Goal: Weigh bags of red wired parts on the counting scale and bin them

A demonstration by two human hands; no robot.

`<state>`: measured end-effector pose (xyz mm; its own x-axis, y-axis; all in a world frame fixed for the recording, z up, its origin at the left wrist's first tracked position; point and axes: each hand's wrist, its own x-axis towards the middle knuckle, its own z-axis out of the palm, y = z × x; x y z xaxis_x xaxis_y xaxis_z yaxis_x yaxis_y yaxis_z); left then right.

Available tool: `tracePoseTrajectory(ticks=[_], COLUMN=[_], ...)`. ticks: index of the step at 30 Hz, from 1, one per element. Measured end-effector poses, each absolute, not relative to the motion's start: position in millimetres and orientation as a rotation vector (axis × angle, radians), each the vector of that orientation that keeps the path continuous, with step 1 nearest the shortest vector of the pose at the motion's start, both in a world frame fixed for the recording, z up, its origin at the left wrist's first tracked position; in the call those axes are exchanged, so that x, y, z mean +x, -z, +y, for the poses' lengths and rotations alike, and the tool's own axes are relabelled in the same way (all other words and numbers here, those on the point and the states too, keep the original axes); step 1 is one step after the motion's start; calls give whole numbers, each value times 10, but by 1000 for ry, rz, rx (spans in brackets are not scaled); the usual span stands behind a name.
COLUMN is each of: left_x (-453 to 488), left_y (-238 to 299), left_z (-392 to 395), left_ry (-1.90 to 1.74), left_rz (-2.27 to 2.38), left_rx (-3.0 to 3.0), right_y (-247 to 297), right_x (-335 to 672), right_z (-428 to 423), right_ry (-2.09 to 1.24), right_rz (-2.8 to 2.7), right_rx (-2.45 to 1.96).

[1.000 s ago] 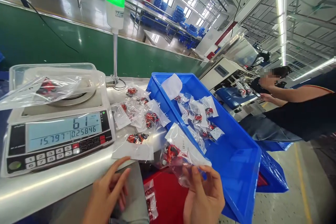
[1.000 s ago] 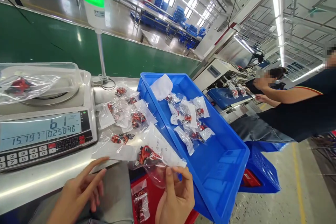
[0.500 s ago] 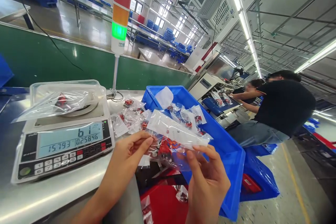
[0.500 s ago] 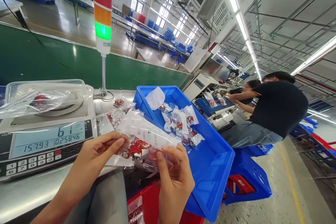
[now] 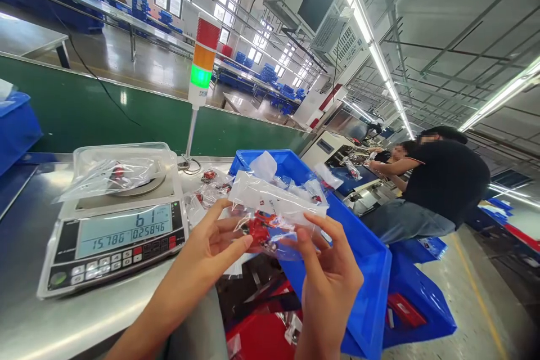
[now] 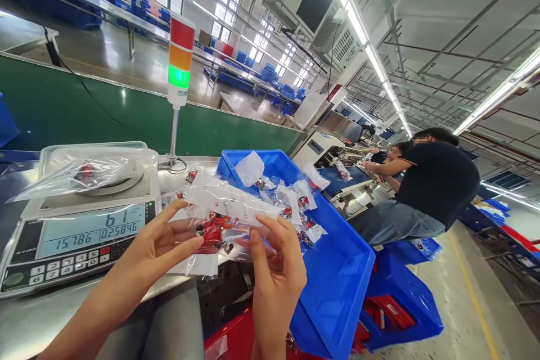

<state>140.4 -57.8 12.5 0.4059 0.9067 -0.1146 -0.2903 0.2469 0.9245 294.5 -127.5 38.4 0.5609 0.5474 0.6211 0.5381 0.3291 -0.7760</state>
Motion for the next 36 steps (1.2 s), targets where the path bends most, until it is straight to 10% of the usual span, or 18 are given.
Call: tracePoseTrajectory(ticks=[36], left_x=[1472], left_y=[-313], left_z=[-534], left_ry=[-1010], left_rz=[781], left_rx=[950], right_y=[-294], right_x=[3055], right_z=[-1163], right_ry=[90], right_rz=[-1105], right_rx=[-1337])
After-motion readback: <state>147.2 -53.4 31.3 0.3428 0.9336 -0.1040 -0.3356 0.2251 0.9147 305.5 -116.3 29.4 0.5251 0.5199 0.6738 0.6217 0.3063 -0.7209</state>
